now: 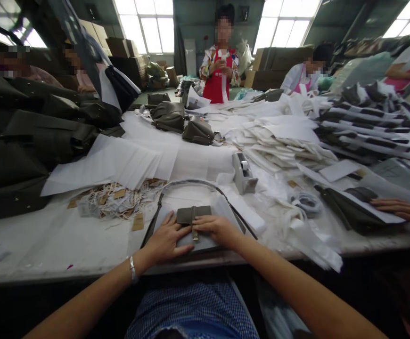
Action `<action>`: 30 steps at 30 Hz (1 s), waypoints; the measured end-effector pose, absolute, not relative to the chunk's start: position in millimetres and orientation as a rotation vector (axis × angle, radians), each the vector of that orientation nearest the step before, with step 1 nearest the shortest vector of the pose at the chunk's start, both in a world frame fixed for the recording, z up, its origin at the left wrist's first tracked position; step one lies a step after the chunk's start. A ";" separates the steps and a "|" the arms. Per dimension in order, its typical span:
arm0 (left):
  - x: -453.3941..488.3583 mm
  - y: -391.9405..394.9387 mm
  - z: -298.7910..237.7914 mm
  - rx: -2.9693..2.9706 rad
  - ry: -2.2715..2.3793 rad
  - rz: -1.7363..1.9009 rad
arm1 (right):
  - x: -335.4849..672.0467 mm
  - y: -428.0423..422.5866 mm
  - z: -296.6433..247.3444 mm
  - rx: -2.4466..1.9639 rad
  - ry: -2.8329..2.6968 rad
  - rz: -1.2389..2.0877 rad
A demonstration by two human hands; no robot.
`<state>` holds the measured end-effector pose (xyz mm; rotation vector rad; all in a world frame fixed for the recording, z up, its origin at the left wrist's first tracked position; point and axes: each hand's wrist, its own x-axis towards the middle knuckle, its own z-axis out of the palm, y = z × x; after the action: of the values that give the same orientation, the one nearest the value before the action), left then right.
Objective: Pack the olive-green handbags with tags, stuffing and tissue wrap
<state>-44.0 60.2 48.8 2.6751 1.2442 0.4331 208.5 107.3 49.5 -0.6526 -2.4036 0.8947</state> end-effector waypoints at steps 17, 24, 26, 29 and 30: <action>-46.7 48.7 33.7 3.121 0.646 0.751 | 204.9 109.2 18.1 -0.561 -2.508 0.541; -44.5 48.2 36.1 2.855 0.670 0.646 | 193.5 122.0 58.8 -0.536 -2.776 0.448; -43.6 47.2 38.9 2.830 0.695 0.618 | 190.7 128.6 64.7 -0.467 -2.822 0.427; -43.1 45.6 41.1 2.843 0.711 0.602 | 188.2 136.5 64.3 -0.429 -2.855 0.371; -43.3 45.2 40.9 2.853 0.711 0.601 | 187.6 137.6 62.8 -0.419 -2.878 0.329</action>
<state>-43.3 45.2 40.9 2.8534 0.7114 0.6011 187.6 137.6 62.8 -0.4189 -2.8778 0.3294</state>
